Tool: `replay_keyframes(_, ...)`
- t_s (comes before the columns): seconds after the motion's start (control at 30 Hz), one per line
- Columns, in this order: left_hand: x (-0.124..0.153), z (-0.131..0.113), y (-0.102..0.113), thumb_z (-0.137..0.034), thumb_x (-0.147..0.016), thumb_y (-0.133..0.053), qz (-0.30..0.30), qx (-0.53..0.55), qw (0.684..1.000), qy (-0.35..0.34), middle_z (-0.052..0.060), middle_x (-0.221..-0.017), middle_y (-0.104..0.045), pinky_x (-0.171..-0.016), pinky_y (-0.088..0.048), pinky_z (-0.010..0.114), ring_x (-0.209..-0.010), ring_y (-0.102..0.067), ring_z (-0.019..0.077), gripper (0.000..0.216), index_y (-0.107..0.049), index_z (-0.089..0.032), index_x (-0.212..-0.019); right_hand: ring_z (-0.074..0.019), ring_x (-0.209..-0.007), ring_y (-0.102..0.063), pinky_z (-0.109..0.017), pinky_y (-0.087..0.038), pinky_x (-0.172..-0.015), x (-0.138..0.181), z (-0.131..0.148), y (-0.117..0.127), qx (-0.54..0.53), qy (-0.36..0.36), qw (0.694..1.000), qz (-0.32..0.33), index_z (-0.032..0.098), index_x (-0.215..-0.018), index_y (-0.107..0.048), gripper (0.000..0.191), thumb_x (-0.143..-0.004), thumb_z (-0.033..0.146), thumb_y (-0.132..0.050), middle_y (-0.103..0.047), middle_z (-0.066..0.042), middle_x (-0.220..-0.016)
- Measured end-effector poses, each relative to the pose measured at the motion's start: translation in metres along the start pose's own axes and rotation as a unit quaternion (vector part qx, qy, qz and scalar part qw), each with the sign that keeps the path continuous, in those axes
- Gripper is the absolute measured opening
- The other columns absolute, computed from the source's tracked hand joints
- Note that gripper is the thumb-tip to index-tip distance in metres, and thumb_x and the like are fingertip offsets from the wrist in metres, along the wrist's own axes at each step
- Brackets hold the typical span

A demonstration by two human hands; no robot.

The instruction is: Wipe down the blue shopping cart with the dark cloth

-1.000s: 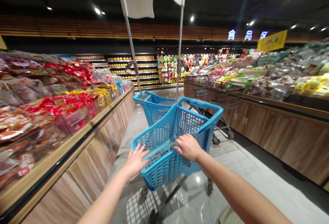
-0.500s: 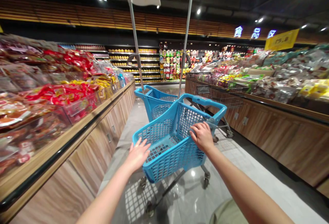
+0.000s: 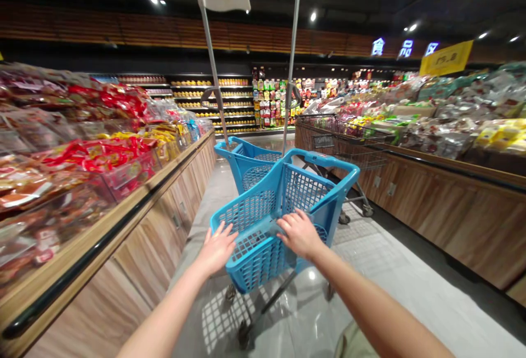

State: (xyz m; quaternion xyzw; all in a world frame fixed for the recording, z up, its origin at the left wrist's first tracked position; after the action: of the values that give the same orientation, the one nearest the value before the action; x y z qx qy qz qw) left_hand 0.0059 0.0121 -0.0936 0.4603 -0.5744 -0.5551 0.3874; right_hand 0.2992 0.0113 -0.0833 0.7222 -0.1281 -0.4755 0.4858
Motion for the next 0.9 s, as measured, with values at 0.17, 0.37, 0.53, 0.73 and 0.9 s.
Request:
replay_keyframes(0.17,0.017,-0.017,0.005,-0.036,-0.094,-0.034,0.018,-0.005,1.000,-0.025,0.008,-0.153,-0.038,-0.115,-0.009,0.061,-0.146,-0.018,0.0298,0.044,-0.058,-0.026,-0.130,-0.0275,-0.114,-0.055,-0.052,-0.022,-0.112,0.013,-0.119,0.033,0.066,-0.062,0.995,-0.032,0.024,-0.114,-0.064,0.031,-0.093,0.040,-0.048,-0.065,-0.009,-0.118)
replay_keyframes(0.37,-0.003,-0.006,0.017,-0.049,-0.091,-0.044,-0.046,-0.008,0.999,-0.020,0.014,-0.159,-0.016,-0.118,-0.012,0.053,-0.147,-0.011,0.0294,0.067,-0.033,-0.016,-0.148,-0.0284,-0.119,-0.051,-0.056,-0.020,-0.112,0.009,-0.167,0.029,0.041,-0.122,0.990,-0.050,0.024,-0.108,-0.066,0.037,-0.097,0.043,-0.036,-0.066,-0.008,-0.116)
replay_keyframes(0.53,-0.057,0.029,0.020,-0.049,-0.095,-0.034,-0.093,0.024,0.994,0.059,0.019,-0.159,-0.013,-0.116,-0.017,0.053,-0.147,-0.013,0.0299,0.070,-0.020,-0.010,-0.152,-0.0301,-0.120,-0.050,-0.060,-0.017,-0.112,0.009,-0.145,0.009,0.011,-0.172,0.982,-0.080,0.023,-0.101,-0.068,0.037,-0.097,0.040,-0.036,-0.067,-0.008,-0.111)
replay_keyframes(0.73,-0.073,0.032,-0.001,-0.046,-0.097,-0.028,-0.075,0.075,0.993,0.051,0.015,-0.160,-0.009,-0.114,-0.014,0.059,-0.148,-0.010,0.0277,0.067,-0.009,-0.017,-0.154,-0.0305,-0.128,-0.044,-0.061,-0.016,-0.114,0.045,-0.037,-0.007,-0.102,-0.122,0.985,-0.068,0.027,-0.112,-0.064,0.033,-0.095,0.040,-0.038,-0.063,-0.007,-0.119)
replay_keyframes(0.9,-0.055,0.028,-0.002,-0.041,-0.096,-0.032,-0.049,0.080,0.995,0.039,0.015,-0.160,-0.007,-0.114,-0.014,0.060,-0.148,-0.008,0.0276,0.067,-0.006,-0.017,-0.154,-0.0328,-0.128,-0.044,-0.063,-0.011,-0.115,0.076,0.065,-0.008,-0.139,-0.052,0.988,-0.044,0.031,-0.118,-0.061,0.036,-0.091,0.046,-0.043,-0.061,-0.006,-0.123)
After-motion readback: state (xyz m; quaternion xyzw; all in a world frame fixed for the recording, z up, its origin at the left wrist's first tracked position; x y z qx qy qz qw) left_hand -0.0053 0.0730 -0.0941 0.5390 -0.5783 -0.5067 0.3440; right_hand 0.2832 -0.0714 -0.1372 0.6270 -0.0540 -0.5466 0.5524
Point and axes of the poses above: each hand's wrist, its own x-axis away from the middle knuckle, its own y-axis out of the back of the hand, z = x × y, the point moved 1 cm from there along -x, towards the middle knuckle
